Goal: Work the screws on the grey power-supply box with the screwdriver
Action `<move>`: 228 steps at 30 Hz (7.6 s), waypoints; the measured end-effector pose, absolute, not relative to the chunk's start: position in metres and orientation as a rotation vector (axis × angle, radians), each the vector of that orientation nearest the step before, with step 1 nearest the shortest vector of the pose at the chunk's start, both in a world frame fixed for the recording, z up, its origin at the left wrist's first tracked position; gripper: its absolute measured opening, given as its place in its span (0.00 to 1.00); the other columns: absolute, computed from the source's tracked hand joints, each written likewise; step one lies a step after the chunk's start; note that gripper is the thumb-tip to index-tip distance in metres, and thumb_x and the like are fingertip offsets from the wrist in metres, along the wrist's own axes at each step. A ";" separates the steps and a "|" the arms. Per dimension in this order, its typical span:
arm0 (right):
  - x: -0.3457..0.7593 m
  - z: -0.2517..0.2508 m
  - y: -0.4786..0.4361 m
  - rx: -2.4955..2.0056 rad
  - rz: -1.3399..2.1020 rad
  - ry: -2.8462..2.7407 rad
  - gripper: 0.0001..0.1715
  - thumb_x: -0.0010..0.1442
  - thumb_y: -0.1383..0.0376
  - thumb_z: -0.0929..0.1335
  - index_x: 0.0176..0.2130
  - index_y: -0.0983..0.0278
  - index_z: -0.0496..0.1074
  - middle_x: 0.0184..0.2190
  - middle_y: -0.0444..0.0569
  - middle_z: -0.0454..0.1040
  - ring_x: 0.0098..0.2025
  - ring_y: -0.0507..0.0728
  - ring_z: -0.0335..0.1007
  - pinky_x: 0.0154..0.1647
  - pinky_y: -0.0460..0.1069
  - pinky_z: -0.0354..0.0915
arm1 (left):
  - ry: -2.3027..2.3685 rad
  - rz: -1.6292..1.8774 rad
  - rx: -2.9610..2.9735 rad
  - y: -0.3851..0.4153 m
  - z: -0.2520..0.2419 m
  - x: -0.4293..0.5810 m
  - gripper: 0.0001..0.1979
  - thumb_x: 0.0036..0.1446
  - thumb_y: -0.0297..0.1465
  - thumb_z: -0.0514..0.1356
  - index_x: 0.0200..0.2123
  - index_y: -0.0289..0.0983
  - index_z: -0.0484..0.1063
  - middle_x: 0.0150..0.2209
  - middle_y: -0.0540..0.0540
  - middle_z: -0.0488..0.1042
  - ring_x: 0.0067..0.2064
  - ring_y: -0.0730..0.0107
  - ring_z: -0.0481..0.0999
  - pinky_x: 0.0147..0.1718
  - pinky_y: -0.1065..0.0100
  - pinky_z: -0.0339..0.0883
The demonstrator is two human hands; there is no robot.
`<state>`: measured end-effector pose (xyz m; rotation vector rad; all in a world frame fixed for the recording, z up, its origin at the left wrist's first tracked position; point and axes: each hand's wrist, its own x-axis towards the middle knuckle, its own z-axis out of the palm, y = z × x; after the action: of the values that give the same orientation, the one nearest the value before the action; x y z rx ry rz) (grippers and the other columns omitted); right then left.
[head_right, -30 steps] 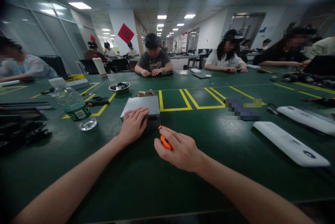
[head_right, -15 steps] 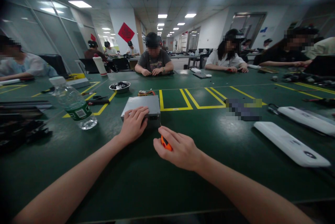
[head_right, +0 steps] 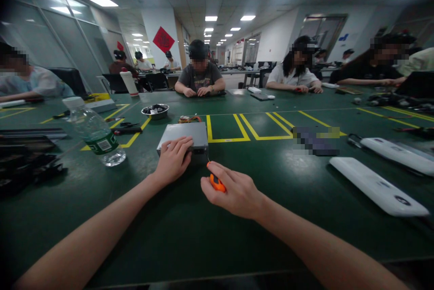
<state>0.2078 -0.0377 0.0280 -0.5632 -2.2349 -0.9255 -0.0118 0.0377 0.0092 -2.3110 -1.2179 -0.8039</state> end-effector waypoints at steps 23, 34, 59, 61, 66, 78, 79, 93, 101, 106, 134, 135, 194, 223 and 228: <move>0.208 0.025 -0.036 -0.615 -0.853 -2.227 0.13 0.56 0.72 0.63 0.44 0.65 0.62 0.46 0.60 0.69 0.49 0.57 0.68 0.39 0.47 0.68 | -1.038 -0.603 -2.398 0.026 0.011 -0.011 0.19 0.53 0.28 0.54 0.50 0.43 0.65 0.59 0.37 0.56 0.60 0.50 0.53 0.52 0.45 0.48; 0.213 0.027 -0.033 -0.681 -0.900 -2.182 0.11 0.56 0.70 0.65 0.42 0.64 0.63 0.40 0.55 0.73 0.37 0.53 0.72 0.33 0.45 0.66 | -1.054 -0.560 -2.383 0.022 0.011 -0.006 0.23 0.54 0.29 0.55 0.54 0.48 0.61 0.60 0.38 0.55 0.61 0.48 0.52 0.53 0.42 0.47; 0.209 0.021 -0.038 -0.462 -0.758 -2.178 0.13 0.54 0.73 0.66 0.41 0.65 0.64 0.48 0.58 0.69 0.54 0.59 0.63 0.42 0.50 0.70 | -1.021 -0.582 -2.414 0.025 0.011 -0.012 0.22 0.54 0.27 0.53 0.53 0.44 0.62 0.60 0.37 0.55 0.61 0.50 0.54 0.53 0.44 0.49; 0.209 0.019 -0.036 -0.478 -0.742 -2.177 0.12 0.54 0.73 0.66 0.40 0.64 0.64 0.49 0.57 0.68 0.54 0.59 0.62 0.42 0.51 0.70 | -1.017 -0.641 -2.426 0.030 0.010 -0.015 0.20 0.55 0.25 0.51 0.52 0.39 0.63 0.59 0.37 0.57 0.60 0.55 0.57 0.54 0.49 0.50; 0.204 0.020 -0.035 -0.427 -0.739 -2.232 0.11 0.55 0.73 0.65 0.40 0.65 0.64 0.46 0.58 0.70 0.54 0.59 0.63 0.44 0.51 0.69 | -1.116 -0.843 -2.359 0.040 0.005 -0.019 0.18 0.58 0.25 0.47 0.52 0.32 0.60 0.57 0.38 0.62 0.57 0.65 0.62 0.52 0.60 0.56; 0.199 0.016 -0.032 -0.410 -0.714 -2.274 0.12 0.55 0.72 0.66 0.41 0.66 0.63 0.45 0.60 0.70 0.52 0.59 0.65 0.46 0.51 0.68 | -1.121 -0.804 -2.298 0.039 0.002 -0.014 0.22 0.58 0.27 0.49 0.56 0.33 0.57 0.56 0.40 0.63 0.57 0.61 0.61 0.53 0.59 0.54; 0.199 0.016 -0.032 -0.408 -0.718 -2.270 0.12 0.55 0.73 0.66 0.41 0.66 0.62 0.45 0.60 0.70 0.52 0.59 0.65 0.45 0.51 0.68 | -1.123 -0.803 -2.299 0.039 0.002 -0.014 0.22 0.58 0.27 0.49 0.56 0.33 0.57 0.56 0.40 0.63 0.57 0.61 0.61 0.53 0.59 0.54; 0.194 0.017 -0.031 -0.434 -0.759 -2.278 0.09 0.55 0.72 0.65 0.39 0.64 0.64 0.46 0.58 0.70 0.53 0.58 0.64 0.45 0.51 0.68 | -1.124 -0.835 -2.314 0.039 0.001 -0.012 0.22 0.57 0.27 0.48 0.56 0.33 0.57 0.56 0.40 0.64 0.56 0.60 0.62 0.52 0.58 0.54; 0.179 0.012 -0.042 -0.489 -0.825 -2.342 0.09 0.56 0.70 0.65 0.39 0.61 0.65 0.46 0.55 0.71 0.54 0.61 0.63 0.45 0.52 0.67 | -1.121 -0.834 -2.307 0.039 0.002 -0.012 0.21 0.58 0.27 0.48 0.55 0.33 0.58 0.55 0.40 0.64 0.56 0.61 0.62 0.52 0.59 0.55; 0.176 0.019 -0.051 -0.592 -0.852 -2.345 0.09 0.57 0.71 0.64 0.41 0.65 0.64 0.46 0.61 0.70 0.53 0.62 0.64 0.45 0.52 0.67 | -1.110 -0.832 -2.311 0.039 0.003 -0.013 0.22 0.57 0.26 0.49 0.56 0.34 0.58 0.55 0.40 0.65 0.57 0.62 0.62 0.52 0.59 0.55; 0.184 0.023 -0.048 -0.633 -0.779 -2.355 0.08 0.58 0.68 0.63 0.40 0.65 0.64 0.45 0.62 0.70 0.50 0.60 0.67 0.42 0.50 0.68 | -1.121 -0.808 -2.324 0.037 0.006 -0.014 0.21 0.58 0.27 0.48 0.55 0.33 0.59 0.56 0.39 0.64 0.57 0.61 0.62 0.52 0.59 0.55; 0.183 0.022 -0.048 -0.632 -0.783 -2.370 0.09 0.58 0.69 0.63 0.41 0.65 0.64 0.46 0.62 0.69 0.51 0.61 0.66 0.44 0.51 0.67 | -1.121 -0.805 -2.324 0.037 0.006 -0.014 0.21 0.58 0.27 0.48 0.55 0.32 0.58 0.56 0.39 0.64 0.57 0.61 0.62 0.52 0.59 0.55; 0.189 0.022 -0.044 -0.612 -0.746 -2.352 0.12 0.57 0.70 0.64 0.43 0.65 0.63 0.47 0.60 0.68 0.53 0.61 0.64 0.46 0.53 0.66 | -1.108 -0.852 -2.331 0.037 0.007 -0.013 0.20 0.58 0.27 0.48 0.54 0.34 0.60 0.55 0.39 0.65 0.57 0.61 0.63 0.51 0.58 0.56; 0.187 0.023 -0.045 -0.651 -0.773 -2.320 0.08 0.58 0.68 0.64 0.40 0.65 0.64 0.44 0.59 0.70 0.48 0.60 0.68 0.42 0.51 0.68 | -1.167 -0.879 -2.339 0.038 0.010 -0.013 0.17 0.59 0.28 0.49 0.52 0.35 0.62 0.54 0.43 0.67 0.55 0.63 0.65 0.49 0.59 0.57; 0.186 0.020 -0.048 -0.590 -0.755 -2.383 0.12 0.59 0.71 0.60 0.45 0.66 0.61 0.46 0.62 0.68 0.52 0.60 0.65 0.41 0.50 0.69 | -1.158 -0.870 -2.337 0.038 0.010 -0.013 0.17 0.59 0.28 0.49 0.52 0.35 0.62 0.54 0.42 0.67 0.55 0.62 0.65 0.48 0.59 0.57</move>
<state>0.1855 -0.0476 0.0197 -0.5899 -2.3830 -0.7547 -0.0131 0.0375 0.0104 -2.3368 -1.1580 -0.8700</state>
